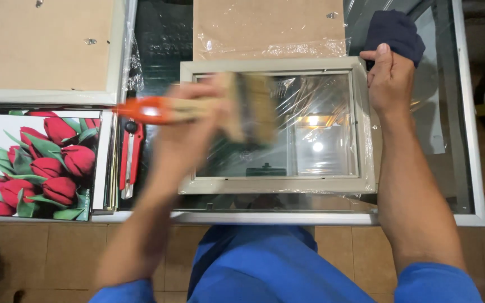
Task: Opening a picture frame, removing the backing and protective layers, and cleaning the glass using a brush.
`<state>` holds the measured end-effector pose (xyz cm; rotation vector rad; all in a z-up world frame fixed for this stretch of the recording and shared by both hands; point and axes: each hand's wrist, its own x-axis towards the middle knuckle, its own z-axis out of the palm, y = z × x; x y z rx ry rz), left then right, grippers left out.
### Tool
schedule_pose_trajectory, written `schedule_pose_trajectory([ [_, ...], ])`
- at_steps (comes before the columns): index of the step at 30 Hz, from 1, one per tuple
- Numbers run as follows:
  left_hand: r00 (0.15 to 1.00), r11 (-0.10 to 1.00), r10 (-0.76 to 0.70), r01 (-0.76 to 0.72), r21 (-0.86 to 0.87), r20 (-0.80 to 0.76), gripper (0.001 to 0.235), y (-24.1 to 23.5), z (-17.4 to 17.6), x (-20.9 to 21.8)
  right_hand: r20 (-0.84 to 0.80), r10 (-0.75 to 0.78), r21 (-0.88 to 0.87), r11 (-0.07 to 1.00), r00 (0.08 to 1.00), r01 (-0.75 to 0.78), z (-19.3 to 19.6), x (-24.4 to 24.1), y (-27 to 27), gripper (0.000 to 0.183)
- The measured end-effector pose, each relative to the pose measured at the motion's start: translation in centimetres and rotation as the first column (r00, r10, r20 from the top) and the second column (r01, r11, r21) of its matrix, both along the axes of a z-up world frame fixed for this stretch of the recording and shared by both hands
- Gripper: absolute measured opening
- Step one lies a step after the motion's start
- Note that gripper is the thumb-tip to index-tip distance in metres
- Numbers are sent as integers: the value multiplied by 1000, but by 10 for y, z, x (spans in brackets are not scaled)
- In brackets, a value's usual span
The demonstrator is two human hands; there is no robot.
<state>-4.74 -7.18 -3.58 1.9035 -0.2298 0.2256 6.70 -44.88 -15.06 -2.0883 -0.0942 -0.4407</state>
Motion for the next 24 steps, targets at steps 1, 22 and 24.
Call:
schedule_pose_trajectory([
  [1,1000,1000,0,0,-1,4,22,-29,-9,2,4,0,-1,1000,1000,0,-1,2,-2,52],
  [22,926,835,207,1,550,-317,24,78,99,-22,-18,2,1,1000,1000,-2,-4,2,-3,48],
  [24,775,838,23,329,435,-631,25,76,105,-16,-27,-3,-10,1000,1000,3,-2,2,-2,48],
])
